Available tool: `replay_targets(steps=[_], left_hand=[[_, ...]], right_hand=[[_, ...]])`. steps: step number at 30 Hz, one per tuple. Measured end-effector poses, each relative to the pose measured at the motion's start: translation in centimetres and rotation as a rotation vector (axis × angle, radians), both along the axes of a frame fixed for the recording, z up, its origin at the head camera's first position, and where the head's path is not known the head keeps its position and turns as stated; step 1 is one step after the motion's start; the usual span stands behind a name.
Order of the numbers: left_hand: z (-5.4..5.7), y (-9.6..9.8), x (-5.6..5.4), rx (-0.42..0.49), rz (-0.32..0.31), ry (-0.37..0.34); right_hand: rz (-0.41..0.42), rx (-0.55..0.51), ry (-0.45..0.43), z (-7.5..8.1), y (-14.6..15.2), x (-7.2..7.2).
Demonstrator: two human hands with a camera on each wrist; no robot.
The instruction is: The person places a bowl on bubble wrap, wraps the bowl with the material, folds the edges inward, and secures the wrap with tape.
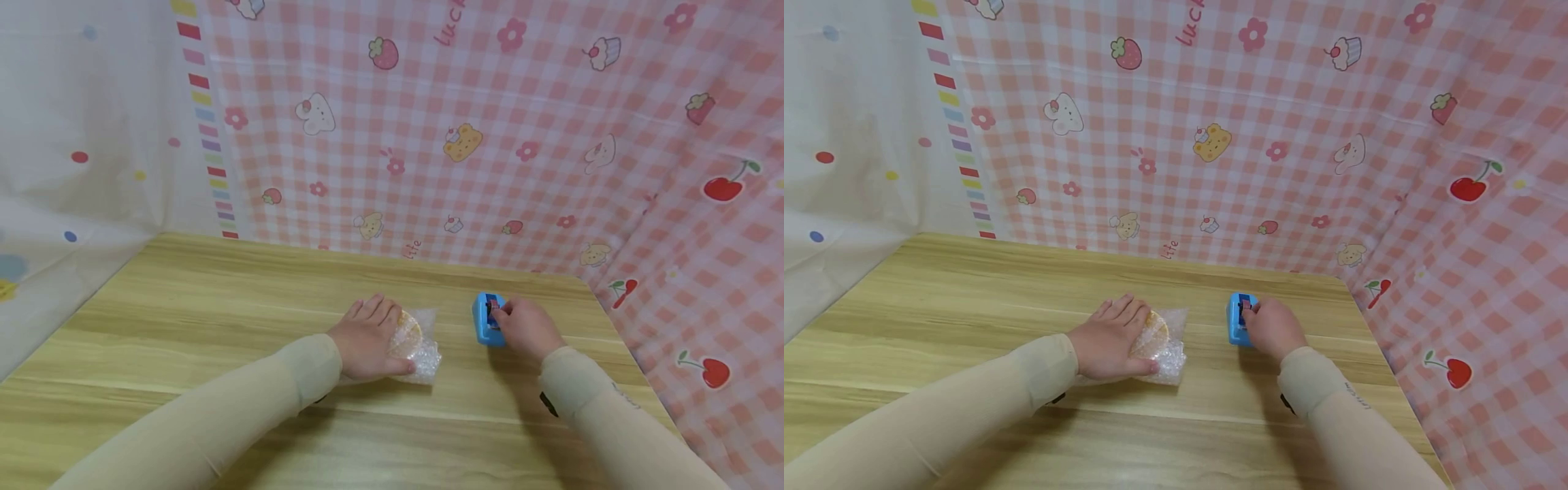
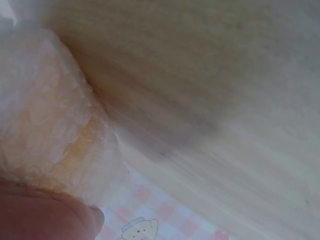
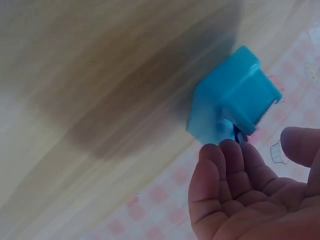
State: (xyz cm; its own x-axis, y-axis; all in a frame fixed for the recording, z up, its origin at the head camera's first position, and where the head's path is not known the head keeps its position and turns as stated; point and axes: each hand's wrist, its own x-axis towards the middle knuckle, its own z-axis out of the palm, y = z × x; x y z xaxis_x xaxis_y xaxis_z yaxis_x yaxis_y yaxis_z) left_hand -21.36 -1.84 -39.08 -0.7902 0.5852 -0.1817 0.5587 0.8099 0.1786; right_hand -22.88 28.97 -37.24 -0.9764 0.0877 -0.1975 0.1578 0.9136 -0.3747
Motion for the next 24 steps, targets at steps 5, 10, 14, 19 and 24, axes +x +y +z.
replay_targets(steps=[5, 10, 14, 19, 24], left_hand=[[0.0, 0.1, 0.0, -0.006, 0.001, 0.002], [0.0, 0.1, 0.0, -0.013, 0.003, 0.003], [0.0, 0.2, 0.0, -0.013, 0.006, -0.002], [0.0, 0.2, 0.0, -0.010, 0.009, 0.000], [0.1, 0.2, 0.1, -0.012, 0.011, -0.002]], right_hand=[[0.011, 0.026, -0.038, -0.4, 0.4, -0.4], [0.033, 0.052, -0.043, -0.6, 0.5, -0.5], [0.045, 0.059, -0.054, -0.8, 0.5, -0.3], [0.031, 0.039, -0.072, -1.2, 0.7, -0.4], [0.008, -0.004, -0.068, -1.5, 0.8, -0.4]])
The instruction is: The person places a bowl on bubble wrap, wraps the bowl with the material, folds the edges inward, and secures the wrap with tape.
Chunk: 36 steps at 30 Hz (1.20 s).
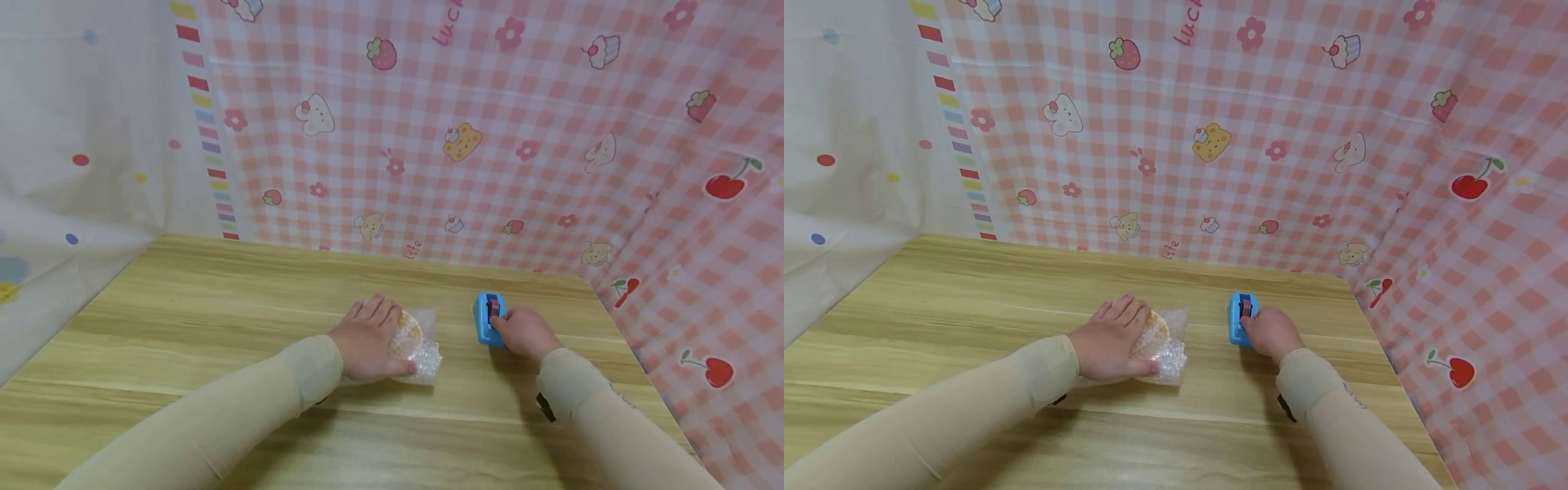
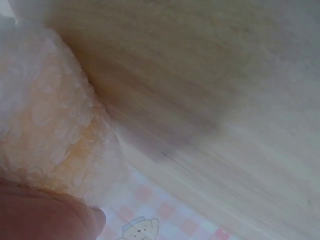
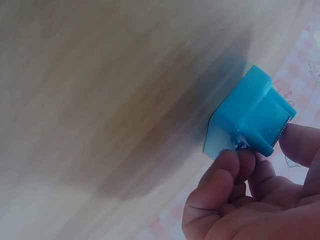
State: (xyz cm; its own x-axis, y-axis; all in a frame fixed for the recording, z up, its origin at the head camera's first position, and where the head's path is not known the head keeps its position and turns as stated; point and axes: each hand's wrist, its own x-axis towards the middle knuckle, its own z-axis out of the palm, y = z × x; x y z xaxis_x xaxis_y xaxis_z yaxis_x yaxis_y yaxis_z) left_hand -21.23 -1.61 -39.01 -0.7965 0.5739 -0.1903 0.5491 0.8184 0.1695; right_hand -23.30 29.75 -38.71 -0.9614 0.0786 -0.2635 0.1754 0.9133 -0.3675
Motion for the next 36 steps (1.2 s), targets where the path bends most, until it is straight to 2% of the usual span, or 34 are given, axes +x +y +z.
replay_targets(steps=[8, 28, 36], left_hand=[[-0.04, 0.03, 0.00, -0.002, 0.011, -0.004], [0.03, 0.18, 0.13, -0.008, 0.023, -0.008], [-0.04, 0.19, 0.07, -0.018, 0.023, -0.003]], right_hand=[[-0.041, -0.069, 0.024, -0.12, -0.05, 0.17], [-0.112, -0.156, 0.002, -0.45, -0.09, 0.14], [-0.099, -0.135, 0.019, -0.45, -0.16, 0.12]])
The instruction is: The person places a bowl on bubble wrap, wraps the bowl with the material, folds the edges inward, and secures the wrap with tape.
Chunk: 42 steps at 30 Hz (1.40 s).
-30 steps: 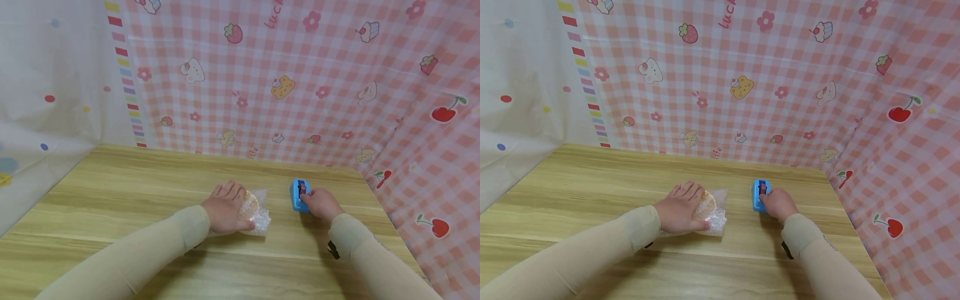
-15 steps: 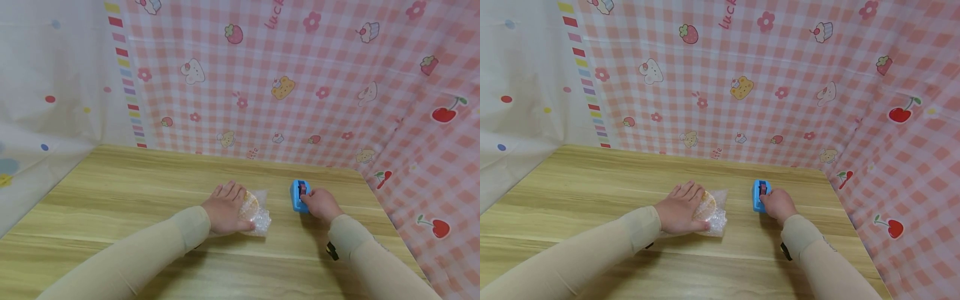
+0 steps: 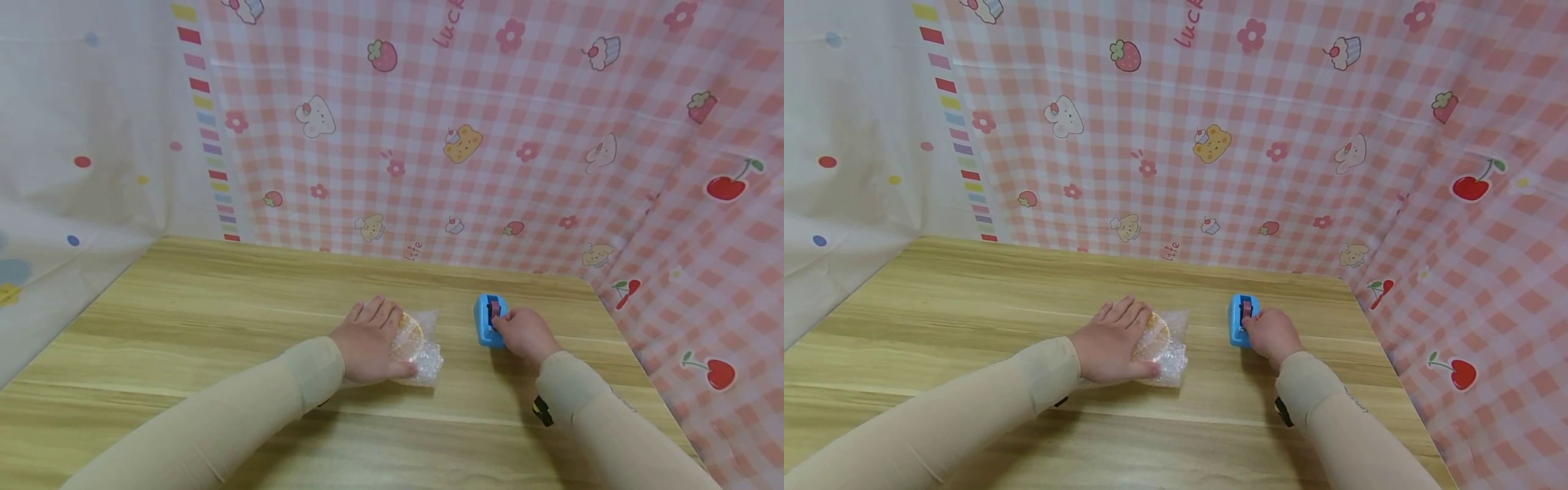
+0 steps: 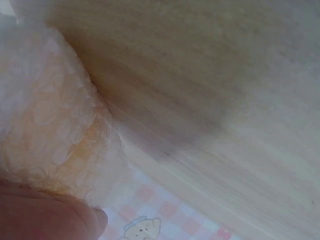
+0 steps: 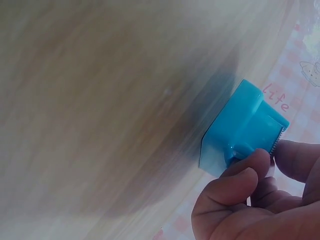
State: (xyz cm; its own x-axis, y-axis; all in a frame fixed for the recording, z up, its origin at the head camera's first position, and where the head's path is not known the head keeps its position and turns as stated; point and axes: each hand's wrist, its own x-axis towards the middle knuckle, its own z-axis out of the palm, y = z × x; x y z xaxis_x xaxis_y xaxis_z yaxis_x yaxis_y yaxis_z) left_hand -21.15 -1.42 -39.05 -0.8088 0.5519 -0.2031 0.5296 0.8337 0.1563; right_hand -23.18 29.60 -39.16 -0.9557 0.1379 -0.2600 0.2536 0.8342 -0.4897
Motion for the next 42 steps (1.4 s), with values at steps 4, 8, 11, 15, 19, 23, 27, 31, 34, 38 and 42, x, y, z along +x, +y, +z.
replay_targets(steps=[4, 8, 11, 15, 19, 23, 27, 31, 34, 38, 42], left_hand=[[0.04, 0.03, 0.06, 0.000, -0.001, 0.000], [0.11, 0.04, 0.08, -0.001, 0.000, -0.003], [0.14, 0.05, 0.06, 0.002, -0.001, 0.002], [0.08, 0.08, 0.01, 0.008, -0.002, 0.011], [0.06, 0.07, -0.03, 0.008, -0.001, 0.011], [0.07, 0.07, 0.02, 0.006, 0.000, 0.008], [0.06, 0.09, 0.02, 0.002, -0.001, 0.011], [0.11, 0.08, 0.02, 0.002, -0.001, 0.013], [0.12, 0.09, -0.01, 0.002, 0.000, 0.012], [0.12, 0.08, -0.02, 0.004, -0.001, 0.011], [0.11, 0.03, 0.01, 0.005, -0.001, 0.012]], right_hand=[[0.010, 0.013, 0.013, 0.06, -0.01, 0.02], [0.005, 0.009, 0.013, 0.06, -0.05, 0.03], [0.002, 0.012, 0.011, 0.05, -0.02, 0.01], [0.001, 0.014, 0.010, 0.10, -0.02, 0.02], [-0.002, 0.004, 0.011, 0.17, -0.13, 0.11], [0.000, 0.008, 0.015, 0.21, -0.25, 0.16], [-0.008, -0.004, 0.006, 0.21, -0.38, 0.12], [-0.018, -0.020, 0.004, 0.16, -0.46, 0.10], [-0.034, -0.048, 0.001, 0.14, -0.54, 0.14], [-0.070, -0.105, -0.013, 0.16, -0.63, 0.23], [-0.091, -0.141, -0.023, 0.16, -0.66, 0.27]])
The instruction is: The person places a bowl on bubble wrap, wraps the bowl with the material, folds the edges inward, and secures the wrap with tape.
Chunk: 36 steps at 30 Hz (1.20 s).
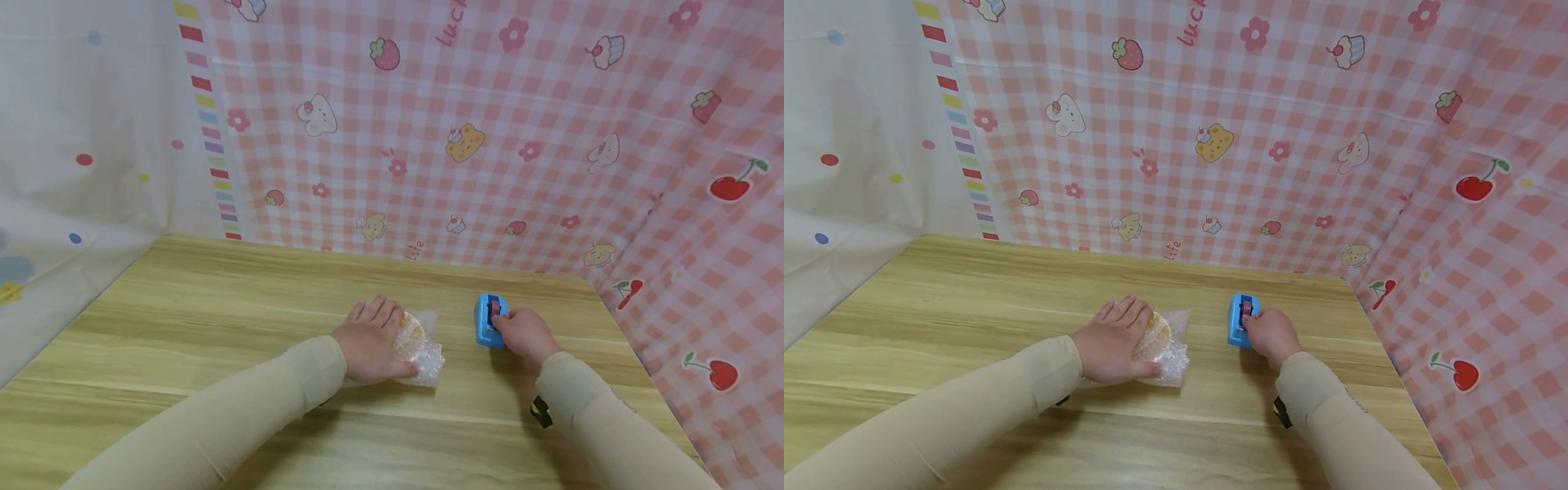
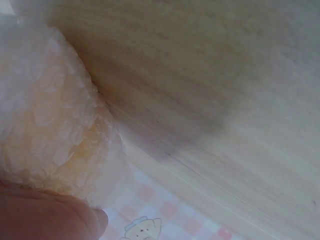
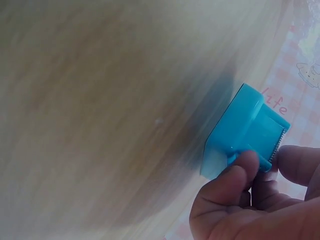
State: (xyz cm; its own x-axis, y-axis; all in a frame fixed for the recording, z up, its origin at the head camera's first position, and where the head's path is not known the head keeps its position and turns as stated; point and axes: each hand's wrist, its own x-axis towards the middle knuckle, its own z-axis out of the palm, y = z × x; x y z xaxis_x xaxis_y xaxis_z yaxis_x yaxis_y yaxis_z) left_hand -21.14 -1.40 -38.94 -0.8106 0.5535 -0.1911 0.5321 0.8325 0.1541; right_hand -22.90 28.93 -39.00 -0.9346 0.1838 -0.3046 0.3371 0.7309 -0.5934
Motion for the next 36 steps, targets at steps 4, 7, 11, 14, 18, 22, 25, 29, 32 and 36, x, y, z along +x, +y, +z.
replay_targets(steps=[4, 7, 11, 14, 18, 22, 25, 29, 32, 36], left_hand=[[0.0, 0.0, 0.0, -0.003, 0.001, -0.002], [-0.1, 0.0, 0.0, -0.006, 0.003, -0.006], [0.0, 0.0, 0.0, -0.008, 0.003, -0.005], [-0.1, 0.0, 0.0, -0.004, 0.003, -0.005], [0.0, 0.0, 0.1, -0.010, 0.004, -0.008], [0.0, 0.0, 0.1, -0.008, 0.006, -0.009], [-0.1, 0.1, 0.1, -0.008, 0.008, -0.010], [0.0, 0.1, 0.1, -0.016, 0.009, -0.009], [0.0, 0.1, 0.1, -0.014, 0.010, -0.007], [0.0, 0.1, 0.1, -0.011, 0.012, -0.006]], right_hand=[[-0.006, -0.013, -0.004, 0.0, 0.0, 0.0], [-0.010, -0.030, -0.014, 0.1, 0.0, 0.0], [-0.026, -0.060, -0.043, 0.3, 0.0, 0.0], [-0.025, -0.065, -0.054, 0.4, 0.0, 0.0], [-0.016, -0.064, -0.049, 0.5, -0.1, 0.1], [-0.035, -0.129, -0.030, 0.4, -0.2, 0.2], [-0.058, -0.209, -0.012, 0.2, -0.4, 0.3], [-0.093, -0.279, 0.001, 0.0, -0.7, 0.3], [-0.115, -0.289, 0.003, -0.1, -1.0, 0.4], [-0.137, -0.278, -0.003, -0.1, -1.3, 0.5]])
